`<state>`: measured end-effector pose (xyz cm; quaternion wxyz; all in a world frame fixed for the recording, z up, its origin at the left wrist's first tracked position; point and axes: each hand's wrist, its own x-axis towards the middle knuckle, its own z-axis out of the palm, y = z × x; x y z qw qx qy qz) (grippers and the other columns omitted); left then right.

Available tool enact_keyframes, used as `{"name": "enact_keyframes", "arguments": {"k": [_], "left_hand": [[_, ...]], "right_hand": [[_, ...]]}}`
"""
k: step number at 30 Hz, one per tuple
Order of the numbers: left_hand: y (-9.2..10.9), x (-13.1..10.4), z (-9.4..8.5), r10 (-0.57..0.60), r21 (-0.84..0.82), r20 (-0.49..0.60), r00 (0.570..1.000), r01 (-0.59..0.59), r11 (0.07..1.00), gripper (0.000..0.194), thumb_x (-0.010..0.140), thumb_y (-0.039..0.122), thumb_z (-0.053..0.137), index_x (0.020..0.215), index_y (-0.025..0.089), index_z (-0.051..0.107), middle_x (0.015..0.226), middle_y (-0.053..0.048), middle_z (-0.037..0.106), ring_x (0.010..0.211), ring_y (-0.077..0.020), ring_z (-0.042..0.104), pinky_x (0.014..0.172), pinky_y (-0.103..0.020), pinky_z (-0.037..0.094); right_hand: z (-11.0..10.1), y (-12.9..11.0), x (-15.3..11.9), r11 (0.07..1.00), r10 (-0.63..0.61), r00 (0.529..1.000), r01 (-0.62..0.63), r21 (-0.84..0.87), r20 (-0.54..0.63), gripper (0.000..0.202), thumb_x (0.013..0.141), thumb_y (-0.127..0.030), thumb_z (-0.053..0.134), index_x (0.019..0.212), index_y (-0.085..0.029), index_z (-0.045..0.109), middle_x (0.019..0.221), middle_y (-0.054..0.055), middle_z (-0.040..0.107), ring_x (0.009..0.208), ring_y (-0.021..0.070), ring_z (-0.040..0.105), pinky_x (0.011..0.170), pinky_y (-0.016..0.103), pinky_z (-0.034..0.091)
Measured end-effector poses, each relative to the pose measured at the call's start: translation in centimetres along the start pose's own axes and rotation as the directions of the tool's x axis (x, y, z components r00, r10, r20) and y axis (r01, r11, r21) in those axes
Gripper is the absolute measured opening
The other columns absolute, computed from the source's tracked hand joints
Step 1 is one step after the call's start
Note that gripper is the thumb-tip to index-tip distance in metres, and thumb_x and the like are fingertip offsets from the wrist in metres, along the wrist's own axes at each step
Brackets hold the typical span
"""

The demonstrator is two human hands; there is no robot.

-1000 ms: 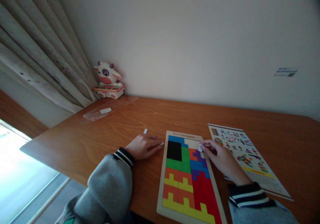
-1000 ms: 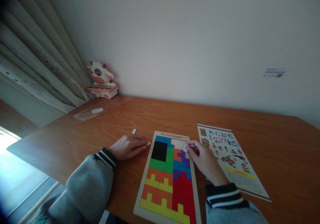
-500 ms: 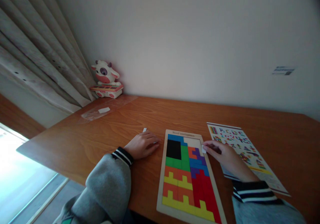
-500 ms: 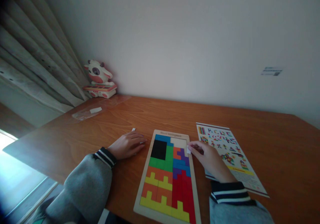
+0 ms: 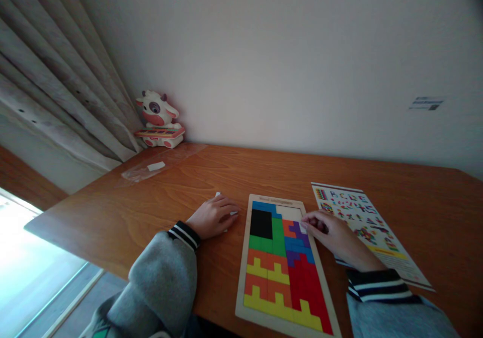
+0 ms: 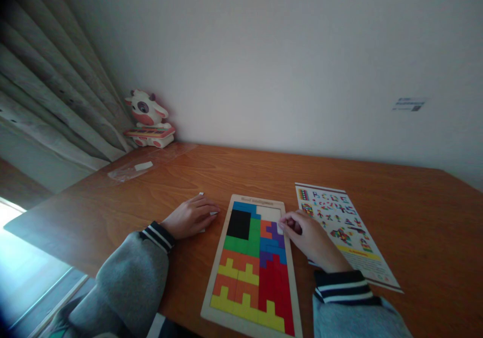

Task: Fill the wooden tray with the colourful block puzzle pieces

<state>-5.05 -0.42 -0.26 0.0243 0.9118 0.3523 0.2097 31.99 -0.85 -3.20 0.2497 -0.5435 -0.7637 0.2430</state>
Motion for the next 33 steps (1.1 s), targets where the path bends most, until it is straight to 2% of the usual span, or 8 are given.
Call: {"name": "enact_keyframes", "arguments": {"k": [8,12,14,17,19,22,27,33], "left_hand": [[-1.4,-0.2,-0.9,-0.076,-0.033,-0.184,0.980,0.071,0.997,0.020,0.097,0.025,0.053,0.111,0.021,0.066,0.108,-0.007,0.071,0.101,-0.0201,0.063,0.093,-0.038,0.051],[-3.3,-1.8,-2.2,-0.099,-0.058,-0.135,0.986,0.092,0.994,0.025,0.097,0.032,0.054,0.117,0.022,0.065,0.116,-0.008,0.069,0.110,-0.0223,0.061,0.099,-0.041,0.049],[-4.4,-3.0,-2.9,-0.081,-0.073,-0.035,0.996,0.078,0.994,0.046,0.090,0.045,0.064,0.129,0.022,0.059,0.129,-0.011,0.063,0.122,-0.0263,0.056,0.106,-0.045,0.045],[-5.7,-4.7,-3.2,-0.080,-0.074,0.114,0.990,0.089,0.993,0.101,0.067,0.066,0.077,0.149,0.021,0.038,0.151,-0.016,0.043,0.139,-0.0352,0.040,0.116,-0.052,0.034],[-6.0,-5.4,-2.9,-0.088,-0.063,0.180,0.980,0.101,0.993,0.117,0.061,0.071,0.078,0.154,0.020,0.029,0.157,-0.017,0.033,0.144,-0.0379,0.031,0.119,-0.055,0.025],[-5.8,-5.5,-2.1,-0.105,-0.042,0.205,0.973,0.116,0.992,0.105,0.070,0.069,0.072,0.153,0.021,0.029,0.157,-0.017,0.033,0.145,-0.0368,0.030,0.121,-0.057,0.020],[-4.6,-4.0,-0.9,-0.169,-0.033,0.095,0.981,0.172,0.984,0.072,0.087,0.057,0.063,0.146,0.020,0.043,0.146,-0.016,0.048,0.136,-0.0300,0.044,0.116,-0.050,0.034],[-4.5,-1.0,0.4,-0.061,-0.106,0.020,0.998,0.063,0.992,0.045,0.091,0.047,0.062,0.128,0.022,0.061,0.131,-0.010,0.062,0.123,-0.0253,0.056,0.108,-0.044,0.043]], "right_hand": [[0.0,-0.3,0.2,1.000,-0.011,0.999,0.011,0.012,-0.048,0.038,0.094,-0.051,0.047,0.082,-0.023,0.070,0.088,0.007,0.071,0.080,0.0230,0.064,0.074,0.037,0.051],[0.2,-0.2,0.2,1.000,0.028,0.997,-0.027,0.013,-0.078,0.038,0.094,-0.052,0.046,0.089,-0.024,0.070,0.091,0.007,0.073,0.084,0.0242,0.066,0.077,0.037,0.052],[0.3,0.0,0.2,0.999,0.039,0.995,-0.039,0.001,-0.087,0.037,0.094,-0.052,0.046,0.092,-0.024,0.070,0.093,0.007,0.073,0.086,0.0245,0.066,0.077,0.037,0.052],[0.5,0.2,0.2,0.998,0.042,0.994,-0.046,-0.037,-0.103,0.037,0.094,-0.052,0.045,0.092,-0.024,0.069,0.093,0.007,0.073,0.085,0.0245,0.066,0.075,0.036,0.051],[0.6,0.3,0.2,0.997,0.034,0.992,-0.041,-0.060,-0.118,0.036,0.094,-0.052,0.045,0.092,-0.024,0.069,0.094,0.007,0.072,0.084,0.0245,0.066,0.075,0.036,0.051],[0.6,0.3,0.2,0.996,0.011,0.991,-0.022,-0.083,-0.136,0.034,0.094,-0.051,0.046,0.092,-0.024,0.068,0.095,0.007,0.071,0.086,0.0249,0.066,0.077,0.038,0.051],[0.6,0.1,0.1,0.994,-0.016,0.990,0.001,-0.107,-0.141,0.033,0.095,-0.049,0.045,0.093,-0.024,0.067,0.096,0.008,0.069,0.085,0.0247,0.065,0.076,0.039,0.051],[0.7,0.1,0.1,0.991,-0.056,0.978,0.030,-0.130,-0.200,0.031,0.095,-0.048,0.046,0.091,-0.024,0.066,0.094,0.007,0.067,0.086,0.0243,0.063,0.078,0.038,0.050]]}}
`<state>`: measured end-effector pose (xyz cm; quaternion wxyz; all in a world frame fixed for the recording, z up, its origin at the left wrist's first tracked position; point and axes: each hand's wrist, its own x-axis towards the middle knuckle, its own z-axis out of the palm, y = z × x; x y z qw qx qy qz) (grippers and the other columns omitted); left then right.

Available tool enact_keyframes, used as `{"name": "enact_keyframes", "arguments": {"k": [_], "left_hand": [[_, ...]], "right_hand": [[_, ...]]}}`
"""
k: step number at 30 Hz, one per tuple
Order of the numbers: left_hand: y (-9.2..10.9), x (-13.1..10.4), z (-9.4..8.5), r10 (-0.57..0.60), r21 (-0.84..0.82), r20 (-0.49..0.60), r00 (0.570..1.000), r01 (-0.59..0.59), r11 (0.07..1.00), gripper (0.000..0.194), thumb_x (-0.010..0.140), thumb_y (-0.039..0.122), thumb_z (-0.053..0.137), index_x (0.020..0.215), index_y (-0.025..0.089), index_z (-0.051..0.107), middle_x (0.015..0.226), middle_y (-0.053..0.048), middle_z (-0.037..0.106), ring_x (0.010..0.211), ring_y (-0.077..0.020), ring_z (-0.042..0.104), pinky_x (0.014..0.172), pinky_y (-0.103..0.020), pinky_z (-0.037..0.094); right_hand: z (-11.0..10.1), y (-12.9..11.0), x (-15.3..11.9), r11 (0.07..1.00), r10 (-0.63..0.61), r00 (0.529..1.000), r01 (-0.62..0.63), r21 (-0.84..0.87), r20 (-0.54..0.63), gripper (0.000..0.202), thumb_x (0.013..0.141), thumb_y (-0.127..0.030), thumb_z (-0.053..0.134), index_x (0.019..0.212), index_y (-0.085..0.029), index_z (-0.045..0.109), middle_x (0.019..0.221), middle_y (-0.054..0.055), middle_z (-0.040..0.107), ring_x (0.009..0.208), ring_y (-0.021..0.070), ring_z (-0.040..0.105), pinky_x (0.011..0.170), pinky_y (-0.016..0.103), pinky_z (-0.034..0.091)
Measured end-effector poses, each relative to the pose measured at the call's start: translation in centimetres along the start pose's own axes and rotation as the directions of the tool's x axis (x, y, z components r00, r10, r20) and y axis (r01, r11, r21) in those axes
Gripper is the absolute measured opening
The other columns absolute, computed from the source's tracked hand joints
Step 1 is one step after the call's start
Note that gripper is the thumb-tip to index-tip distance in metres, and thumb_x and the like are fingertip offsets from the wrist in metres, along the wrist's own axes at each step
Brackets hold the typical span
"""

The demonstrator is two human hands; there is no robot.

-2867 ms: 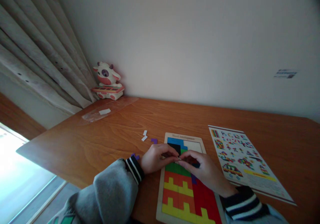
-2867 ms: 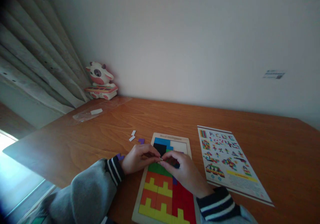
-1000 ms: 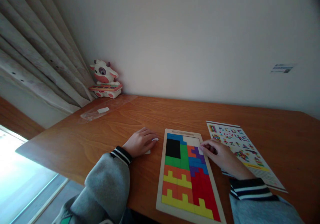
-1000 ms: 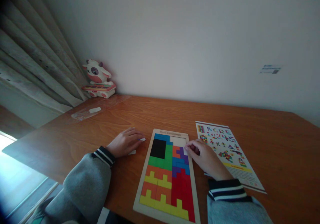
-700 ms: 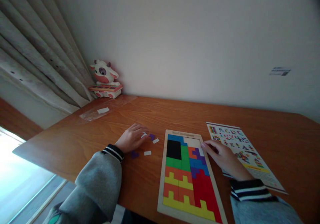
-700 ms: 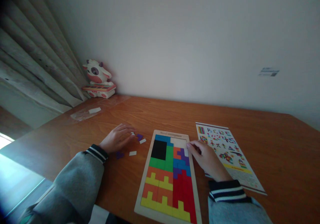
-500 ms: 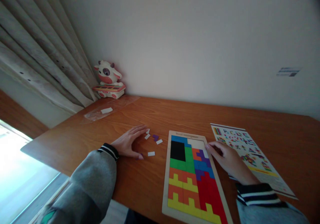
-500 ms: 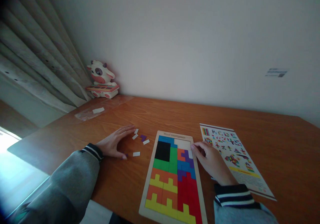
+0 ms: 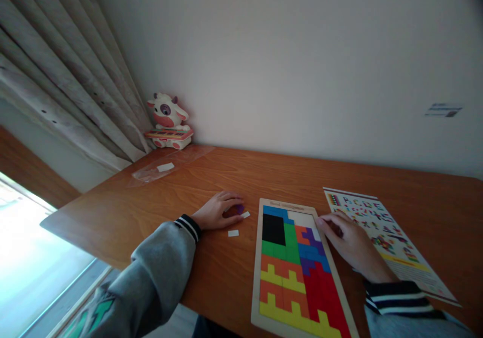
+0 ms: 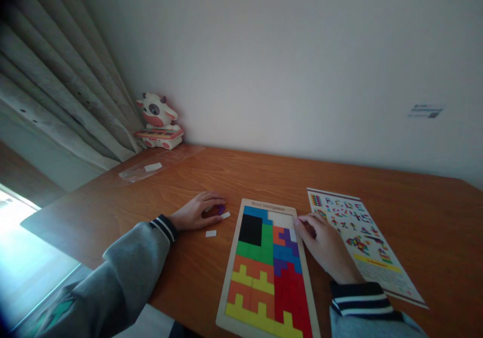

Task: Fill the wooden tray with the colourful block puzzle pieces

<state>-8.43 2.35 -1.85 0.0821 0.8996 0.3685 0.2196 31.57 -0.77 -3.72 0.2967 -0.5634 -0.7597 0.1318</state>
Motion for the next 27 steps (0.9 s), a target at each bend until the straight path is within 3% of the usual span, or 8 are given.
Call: {"name": "enact_keyframes", "arguments": {"k": [4,11,18,22,27], "left_hand": [[-0.46,1.07,0.41,0.056,-0.093,-0.006,0.998,-0.056,0.994,0.030,0.094,0.039,0.059,0.117,0.022,0.068,0.114,-0.007,0.071,0.108,-0.0207,0.065,0.099,-0.038,0.049],[-0.79,0.43,0.43,-0.050,-0.161,-0.040,0.998,0.043,0.986,0.034,0.090,0.039,0.066,0.120,0.022,0.066,0.112,-0.006,0.072,0.103,-0.0181,0.066,0.093,-0.032,0.052],[-0.66,0.38,0.82,-0.068,-0.198,-0.064,0.996,0.054,0.979,0.030,0.091,0.034,0.065,0.118,0.022,0.066,0.109,-0.004,0.074,0.099,-0.0159,0.069,0.091,-0.029,0.054],[-0.50,0.31,0.82,-0.039,-0.192,-0.080,0.996,0.023,0.981,0.039,0.092,0.032,0.062,0.130,0.023,0.059,0.100,-0.003,0.076,0.095,-0.0156,0.071,0.090,-0.029,0.055],[-0.30,0.32,0.34,-0.003,-0.121,-0.044,0.999,-0.002,0.993,0.044,0.088,0.042,0.068,0.127,0.023,0.060,0.115,-0.007,0.071,0.105,-0.0194,0.067,0.095,-0.034,0.053]], "right_hand": [[0.08,0.22,-0.03,1.000,-0.024,0.998,0.024,-0.012,-0.050,0.028,0.096,-0.044,0.047,0.092,-0.024,0.065,0.096,0.007,0.066,0.090,0.0244,0.063,0.077,0.037,0.049],[0.11,0.13,-0.03,0.999,-0.031,0.998,0.030,-0.017,-0.049,0.027,0.096,-0.043,0.047,0.093,-0.024,0.065,0.095,0.006,0.066,0.085,0.0224,0.062,0.077,0.036,0.048],[-0.08,-0.45,0.03,1.000,-0.026,0.998,0.025,-0.012,-0.059,0.027,0.096,-0.043,0.047,0.090,-0.024,0.065,0.092,0.006,0.065,0.079,0.0212,0.060,0.075,0.037,0.048],[-0.15,-0.66,0.06,0.999,-0.034,0.997,0.034,-0.012,-0.067,0.027,0.096,-0.042,0.047,0.090,-0.024,0.065,0.090,0.006,0.065,0.079,0.0216,0.060,0.074,0.037,0.048],[-0.09,-0.47,0.01,0.999,-0.026,0.998,0.024,-0.027,-0.049,0.027,0.096,-0.042,0.046,0.091,-0.023,0.065,0.092,0.006,0.065,0.081,0.0221,0.061,0.075,0.037,0.048]]}}
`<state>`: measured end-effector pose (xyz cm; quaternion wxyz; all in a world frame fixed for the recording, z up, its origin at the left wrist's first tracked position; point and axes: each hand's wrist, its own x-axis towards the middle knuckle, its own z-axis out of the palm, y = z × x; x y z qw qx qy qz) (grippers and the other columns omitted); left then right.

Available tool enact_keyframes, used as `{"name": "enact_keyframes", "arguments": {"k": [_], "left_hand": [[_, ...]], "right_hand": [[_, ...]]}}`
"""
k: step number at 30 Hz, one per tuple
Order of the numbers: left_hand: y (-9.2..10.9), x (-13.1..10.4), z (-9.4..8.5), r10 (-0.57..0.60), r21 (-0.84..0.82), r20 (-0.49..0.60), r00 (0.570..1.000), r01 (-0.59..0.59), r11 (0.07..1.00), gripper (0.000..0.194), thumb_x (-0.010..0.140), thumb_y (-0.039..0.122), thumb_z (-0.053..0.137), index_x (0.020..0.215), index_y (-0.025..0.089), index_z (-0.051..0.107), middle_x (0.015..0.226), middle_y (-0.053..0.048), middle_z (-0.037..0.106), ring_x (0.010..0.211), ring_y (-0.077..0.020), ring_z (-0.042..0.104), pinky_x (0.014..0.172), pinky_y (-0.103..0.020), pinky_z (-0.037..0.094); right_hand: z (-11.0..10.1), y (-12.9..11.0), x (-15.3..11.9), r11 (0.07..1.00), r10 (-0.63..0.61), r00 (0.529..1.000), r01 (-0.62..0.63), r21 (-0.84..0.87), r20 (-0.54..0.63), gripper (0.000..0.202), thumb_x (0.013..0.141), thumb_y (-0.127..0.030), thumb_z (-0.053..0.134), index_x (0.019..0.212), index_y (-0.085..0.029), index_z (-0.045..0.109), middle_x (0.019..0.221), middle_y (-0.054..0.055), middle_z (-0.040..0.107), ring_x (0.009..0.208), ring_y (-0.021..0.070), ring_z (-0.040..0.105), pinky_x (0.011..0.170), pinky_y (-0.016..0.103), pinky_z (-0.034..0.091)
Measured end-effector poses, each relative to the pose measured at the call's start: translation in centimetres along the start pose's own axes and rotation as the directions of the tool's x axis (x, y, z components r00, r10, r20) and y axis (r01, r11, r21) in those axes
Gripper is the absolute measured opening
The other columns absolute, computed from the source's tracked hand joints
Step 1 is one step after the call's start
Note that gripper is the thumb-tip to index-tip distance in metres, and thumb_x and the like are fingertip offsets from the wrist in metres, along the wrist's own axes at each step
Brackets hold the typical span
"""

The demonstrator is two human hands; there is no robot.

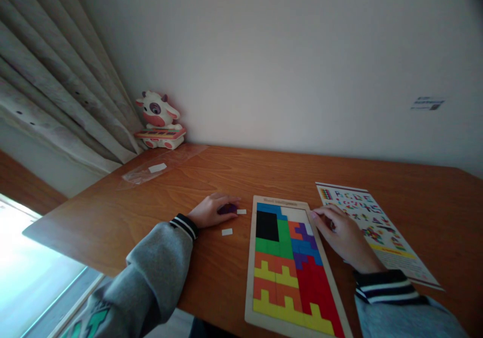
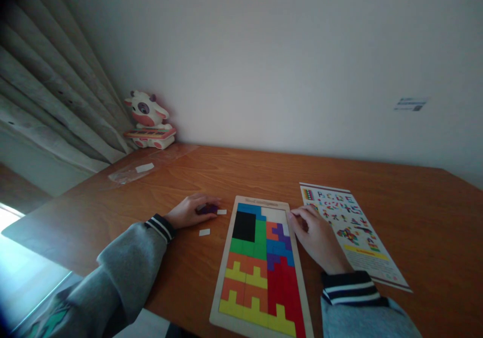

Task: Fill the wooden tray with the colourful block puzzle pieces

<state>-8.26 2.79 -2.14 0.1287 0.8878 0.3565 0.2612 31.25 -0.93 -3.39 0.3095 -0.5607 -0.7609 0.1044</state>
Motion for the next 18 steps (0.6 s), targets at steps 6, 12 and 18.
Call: {"name": "enact_keyframes", "arguments": {"k": [6,12,18], "left_hand": [[-0.09,0.15,-0.20,-0.048,0.045,0.015,0.999,0.047,0.998,0.038,0.087,0.042,0.070,0.120,0.024,0.067,0.116,-0.006,0.071,0.103,-0.0199,0.066,0.094,-0.034,0.054],[0.35,0.16,-0.17,-0.012,-0.021,0.023,1.000,0.013,1.000,0.029,0.089,0.036,0.067,0.115,0.023,0.068,0.117,-0.007,0.071,0.106,-0.0192,0.066,0.094,-0.034,0.054],[0.70,0.27,0.57,-0.070,-0.183,0.009,0.998,0.070,0.981,0.040,0.087,0.035,0.070,0.123,0.020,0.062,0.103,-0.005,0.074,0.091,-0.0165,0.070,0.084,-0.029,0.056]], "right_hand": [[0.22,0.20,-0.04,1.000,-0.001,1.000,0.001,0.012,-0.006,0.026,0.096,-0.042,0.047,0.091,-0.024,0.065,0.093,0.007,0.065,0.084,0.0225,0.062,0.074,0.036,0.049],[0.12,-0.20,0.04,1.000,0.001,1.000,-0.001,0.024,-0.020,0.028,0.097,-0.044,0.046,0.091,-0.025,0.065,0.094,0.007,0.066,0.086,0.0230,0.062,0.077,0.037,0.050],[0.05,-0.56,0.17,0.998,0.000,0.999,0.003,0.058,-0.046,0.027,0.096,-0.043,0.047,0.090,-0.024,0.065,0.093,0.007,0.065,0.086,0.0229,0.061,0.077,0.037,0.049]]}}
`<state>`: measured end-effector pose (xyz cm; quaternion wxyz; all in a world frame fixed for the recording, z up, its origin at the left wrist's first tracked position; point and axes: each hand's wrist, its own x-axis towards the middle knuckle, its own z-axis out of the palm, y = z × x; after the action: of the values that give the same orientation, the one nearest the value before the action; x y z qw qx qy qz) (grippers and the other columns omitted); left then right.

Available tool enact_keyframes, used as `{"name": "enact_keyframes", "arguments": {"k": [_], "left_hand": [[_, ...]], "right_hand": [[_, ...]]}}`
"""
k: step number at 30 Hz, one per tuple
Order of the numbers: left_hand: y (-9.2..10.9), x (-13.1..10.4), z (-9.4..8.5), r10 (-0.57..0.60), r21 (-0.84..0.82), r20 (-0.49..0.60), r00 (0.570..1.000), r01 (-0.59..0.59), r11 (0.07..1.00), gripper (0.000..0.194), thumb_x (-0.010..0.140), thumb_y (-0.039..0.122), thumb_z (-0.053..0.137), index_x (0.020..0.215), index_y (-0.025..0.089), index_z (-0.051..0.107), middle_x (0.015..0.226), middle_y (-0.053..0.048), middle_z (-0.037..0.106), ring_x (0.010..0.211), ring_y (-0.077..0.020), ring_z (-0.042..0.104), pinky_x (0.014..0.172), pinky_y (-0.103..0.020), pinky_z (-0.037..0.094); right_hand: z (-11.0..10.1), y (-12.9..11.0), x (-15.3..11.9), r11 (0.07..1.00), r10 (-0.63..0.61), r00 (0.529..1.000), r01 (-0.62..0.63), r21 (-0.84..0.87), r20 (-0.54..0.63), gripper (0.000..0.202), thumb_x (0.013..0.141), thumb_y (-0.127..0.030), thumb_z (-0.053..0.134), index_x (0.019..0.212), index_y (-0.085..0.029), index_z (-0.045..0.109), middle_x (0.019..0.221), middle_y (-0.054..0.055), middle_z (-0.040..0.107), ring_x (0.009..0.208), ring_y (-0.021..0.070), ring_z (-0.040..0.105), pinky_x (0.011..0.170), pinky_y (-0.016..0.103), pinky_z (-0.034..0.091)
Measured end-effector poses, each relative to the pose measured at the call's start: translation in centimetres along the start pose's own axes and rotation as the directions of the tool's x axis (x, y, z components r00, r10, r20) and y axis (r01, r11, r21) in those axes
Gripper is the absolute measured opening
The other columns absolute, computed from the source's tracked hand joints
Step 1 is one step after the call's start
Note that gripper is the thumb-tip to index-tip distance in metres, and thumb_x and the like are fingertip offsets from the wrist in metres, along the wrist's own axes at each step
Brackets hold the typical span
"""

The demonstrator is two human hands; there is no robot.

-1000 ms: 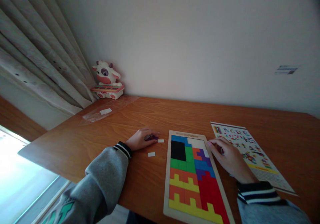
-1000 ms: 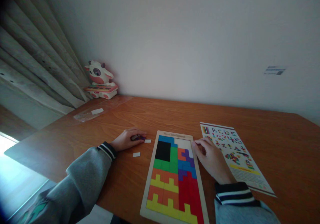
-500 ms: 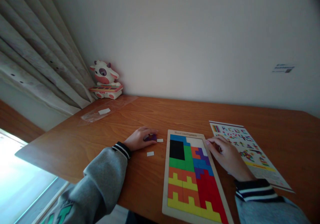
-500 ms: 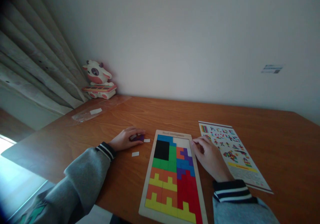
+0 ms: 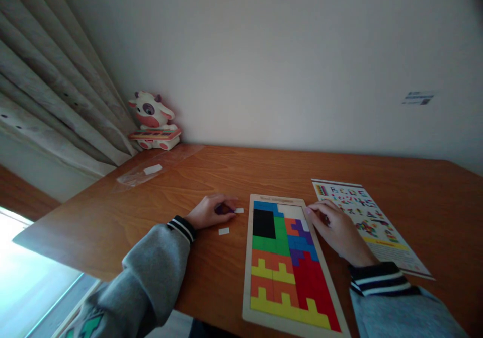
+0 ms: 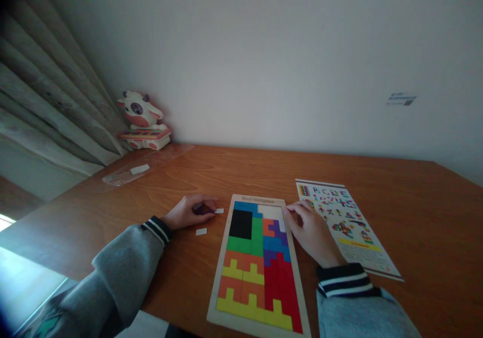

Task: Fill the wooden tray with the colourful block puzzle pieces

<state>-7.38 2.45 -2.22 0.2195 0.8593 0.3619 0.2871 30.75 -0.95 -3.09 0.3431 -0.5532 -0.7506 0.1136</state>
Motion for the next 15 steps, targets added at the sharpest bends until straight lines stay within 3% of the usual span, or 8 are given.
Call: {"name": "enact_keyframes", "arguments": {"k": [4,10,15], "left_hand": [[0.4,0.3,0.7,-0.034,-0.023,0.018,0.999,0.034,0.999,0.045,0.086,0.033,0.070,0.128,0.020,0.059,0.100,-0.004,0.074,0.085,-0.0149,0.070,0.079,-0.026,0.056],[1.3,0.4,0.7,0.020,-0.012,0.088,0.996,-0.019,1.000,0.041,0.086,0.035,0.071,0.124,0.021,0.063,0.124,-0.008,0.068,0.108,-0.0192,0.066,0.094,-0.031,0.053],[1.3,0.2,0.6,-0.015,0.019,0.062,0.998,0.014,1.000,0.048,0.089,0.033,0.068,0.134,0.023,0.054,0.109,-0.004,0.073,0.088,-0.0147,0.069,0.080,-0.026,0.057]], "right_hand": [[0.2,-0.7,0.8,0.998,-0.004,0.999,0.006,0.057,-0.037,0.029,0.096,-0.044,0.047,0.086,-0.023,0.065,0.087,0.007,0.065,0.079,0.0216,0.060,0.071,0.035,0.048],[0.4,-2.4,3.6,0.994,-0.024,1.000,0.026,0.103,-0.018,0.033,0.095,-0.048,0.048,0.088,-0.022,0.068,0.090,0.007,0.067,0.076,0.0197,0.061,0.067,0.033,0.048],[1.5,-2.7,4.5,0.987,0.000,0.997,0.013,0.161,-0.081,0.035,0.095,-0.050,0.048,0.088,-0.022,0.068,0.087,0.007,0.067,0.076,0.0195,0.061,0.067,0.032,0.047]]}}
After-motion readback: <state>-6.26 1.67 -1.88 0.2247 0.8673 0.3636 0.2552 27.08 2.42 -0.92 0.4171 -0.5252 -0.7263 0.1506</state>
